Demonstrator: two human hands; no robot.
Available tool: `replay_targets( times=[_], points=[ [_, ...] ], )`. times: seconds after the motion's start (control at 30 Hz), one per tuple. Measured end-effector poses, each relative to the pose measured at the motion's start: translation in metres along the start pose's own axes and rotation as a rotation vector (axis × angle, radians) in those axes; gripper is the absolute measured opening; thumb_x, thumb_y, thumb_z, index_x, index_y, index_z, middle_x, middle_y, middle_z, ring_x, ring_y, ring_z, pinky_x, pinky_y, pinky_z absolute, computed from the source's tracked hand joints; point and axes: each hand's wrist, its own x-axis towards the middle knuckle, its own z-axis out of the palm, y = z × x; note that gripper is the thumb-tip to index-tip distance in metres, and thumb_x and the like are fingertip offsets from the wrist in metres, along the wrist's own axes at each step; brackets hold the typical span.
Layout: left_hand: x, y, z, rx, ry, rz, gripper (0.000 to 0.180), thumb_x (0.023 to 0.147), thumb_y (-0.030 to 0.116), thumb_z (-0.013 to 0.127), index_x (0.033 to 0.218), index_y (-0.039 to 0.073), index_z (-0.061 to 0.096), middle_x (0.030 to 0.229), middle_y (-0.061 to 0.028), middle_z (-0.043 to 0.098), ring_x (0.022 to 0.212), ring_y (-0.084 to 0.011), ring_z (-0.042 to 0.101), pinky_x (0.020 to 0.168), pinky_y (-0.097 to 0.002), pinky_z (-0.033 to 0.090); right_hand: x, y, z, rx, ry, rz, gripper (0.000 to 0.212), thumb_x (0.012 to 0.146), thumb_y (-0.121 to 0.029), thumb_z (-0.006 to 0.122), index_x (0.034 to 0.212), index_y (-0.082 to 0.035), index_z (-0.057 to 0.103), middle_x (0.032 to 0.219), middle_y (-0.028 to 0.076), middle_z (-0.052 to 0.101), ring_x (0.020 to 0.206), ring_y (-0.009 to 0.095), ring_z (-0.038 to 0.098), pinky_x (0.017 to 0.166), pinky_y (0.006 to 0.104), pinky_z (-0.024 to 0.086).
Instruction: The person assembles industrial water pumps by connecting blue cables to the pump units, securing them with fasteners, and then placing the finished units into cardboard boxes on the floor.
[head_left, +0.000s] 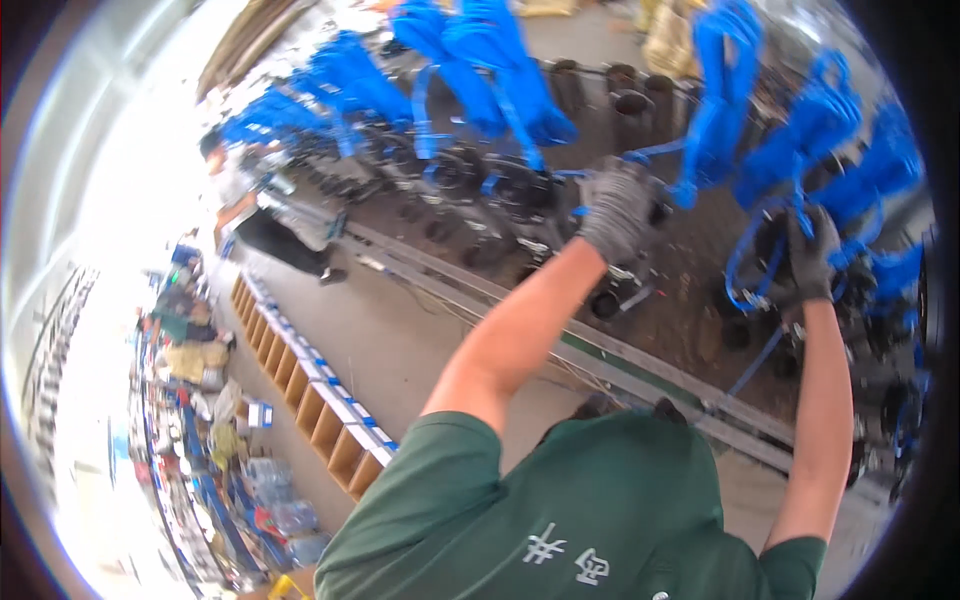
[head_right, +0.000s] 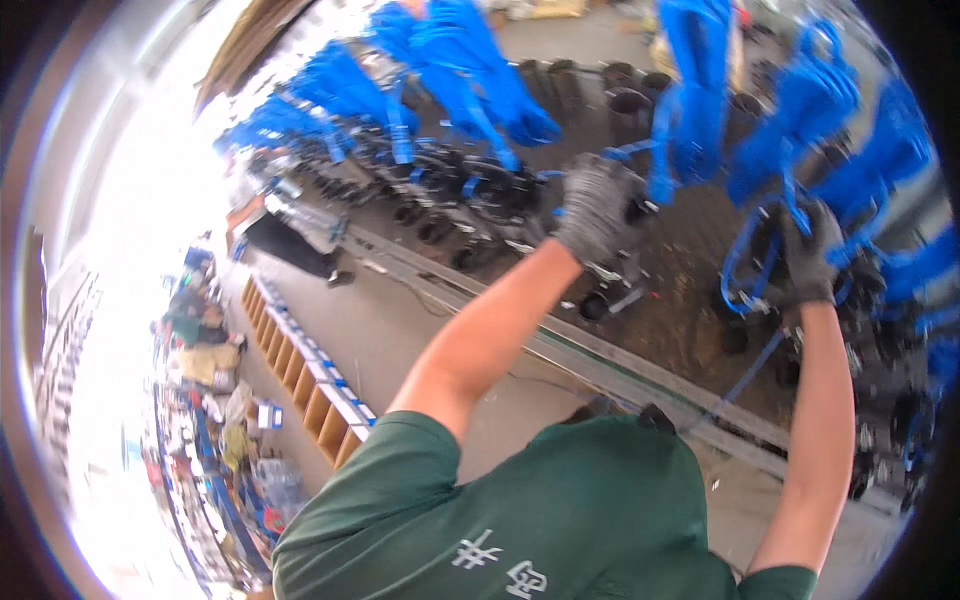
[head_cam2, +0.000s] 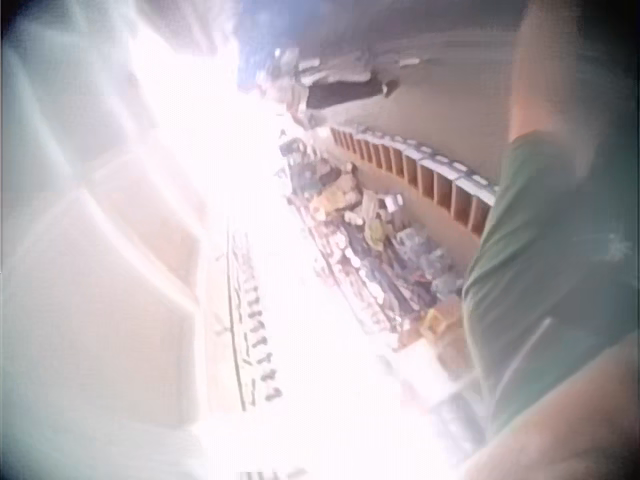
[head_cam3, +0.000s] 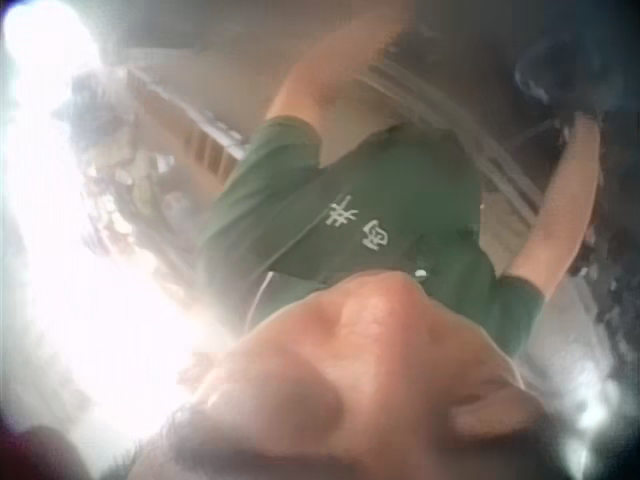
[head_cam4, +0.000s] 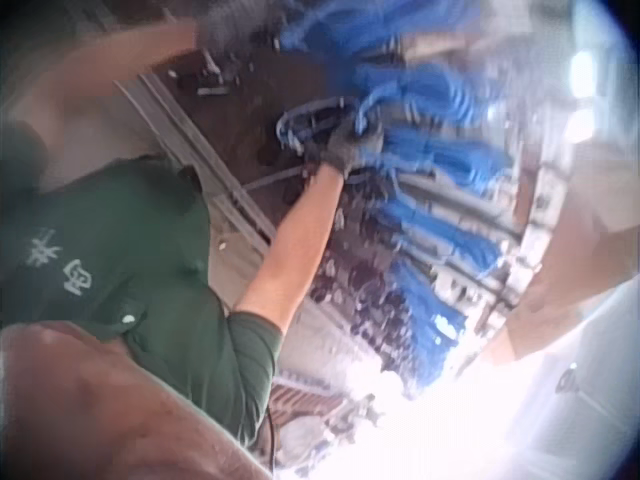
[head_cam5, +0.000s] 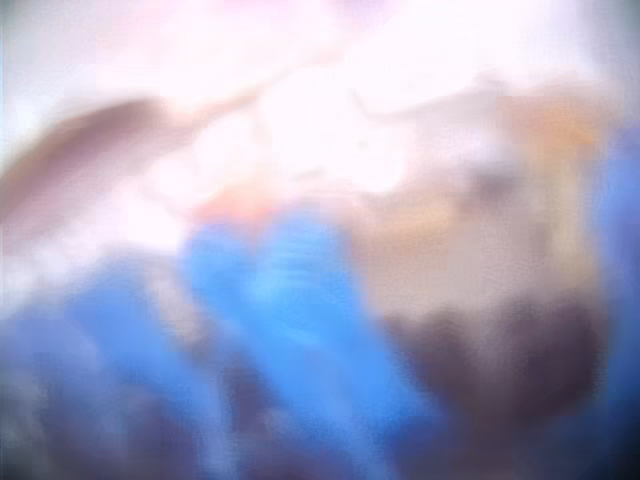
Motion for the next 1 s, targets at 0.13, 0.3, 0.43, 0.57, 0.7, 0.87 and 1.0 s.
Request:
replay_targets(
  times=[0.13, 0.3, 0.43, 0.57, 0.7, 0.87, 1.0],
  points=[
    [-0.003, -0.013, -0.014, 0.064, -0.08, 0.138, 0.051, 0.071, 0.053, 0.078, 0.115, 0.027, 0.074, 0.122, -0.007, 0.067, 0.122, -0.0313, 0.058, 0.106, -0.051, 0.041, -0.023, 0.064, 0.014, -0.172, 0.024, -0.151, 0.028, 0.099, -0.018, 0.069, 0.122, -0.002, 0.065, 0.12, 0.02, 0.066, 0.11, 0.041, 0.062, 0.097, 0.0481, 0.049],
    [-0.008, -0.026, 0.004, -0.138, 0.054, 0.19, 0.055, 0.073, 0.049, 0.079, 0.121, 0.024, 0.069, 0.125, -0.0081, 0.064, 0.125, -0.0322, 0.056, 0.109, -0.0533, 0.037, -0.063, 0.1, -0.011, -0.069, -0.064, -0.108, 0.042, 0.107, -0.013, 0.06, 0.146, -0.001, 0.051, 0.148, 0.014, 0.054, 0.134, 0.027, 0.053, 0.112, 0.0402, 0.042],
    [-0.011, -0.02, 0.012, -0.252, 0.099, 0.142, 0.055, 0.075, 0.049, 0.078, 0.12, 0.019, 0.068, 0.125, -0.0102, 0.065, 0.124, -0.0332, 0.057, 0.108, -0.0553, 0.037, -0.104, 0.09, -0.06, 0.422, -0.102, 0.379, 0.052, 0.106, -0.013, 0.061, 0.154, 0.0, 0.046, 0.146, 0.009, 0.056, 0.126, 0.02, 0.056, 0.106, 0.0363, 0.046],
    [-0.021, -0.014, 0.005, -0.321, 0.142, 0.024, 0.052, 0.079, 0.046, 0.076, 0.121, 0.017, 0.067, 0.124, -0.011, 0.065, 0.124, -0.0327, 0.057, 0.109, -0.0559, 0.037, -0.131, 0.041, -0.095, 0.332, -0.1, 0.48, 0.058, 0.104, -0.024, 0.066, 0.153, 0.001, 0.047, 0.139, 0.01, 0.061, 0.115, 0.021, 0.058, 0.101, 0.0347, 0.048],
    [-0.034, -0.021, 0.023, -0.418, 0.481, 0.144, 0.05, 0.078, 0.037, 0.076, 0.122, 0.015, 0.065, 0.126, -0.0118, 0.063, 0.125, -0.0342, 0.054, 0.111, -0.057, 0.035, -0.113, -0.047, -0.096, 0.657, 0.001, 0.798, 0.055, 0.106, -0.029, 0.062, 0.152, -0.003, 0.049, 0.146, 0.009, 0.056, 0.121, 0.02, 0.057, 0.098, 0.033, 0.048],
    [-0.1, -0.005, 0.077, -0.558, 0.41, 0.603, 0.046, 0.075, 0.032, 0.075, 0.117, 0.015, 0.065, 0.127, -0.0119, 0.059, 0.128, -0.0378, 0.052, 0.108, -0.0602, 0.039, -0.136, -0.005, -0.078, 0.658, -0.013, 0.78, 0.048, 0.109, -0.024, 0.051, 0.155, -0.008, 0.049, 0.153, 0.004, 0.048, 0.131, 0.017, 0.055, 0.099, 0.0266, 0.045],
    [-0.152, 0.006, 0.175, -0.407, 0.191, 0.598, 0.043, 0.074, 0.035, 0.075, 0.111, 0.014, 0.066, 0.132, -0.0114, 0.058, 0.131, -0.0376, 0.051, 0.111, -0.0607, 0.039, -0.131, 0.002, -0.071, 0.773, 0.219, 0.936, 0.05, 0.109, -0.028, 0.047, 0.155, -0.009, 0.049, 0.156, 0.005, 0.046, 0.14, 0.02, 0.046, 0.111, 0.0313, 0.04]
  ],
)
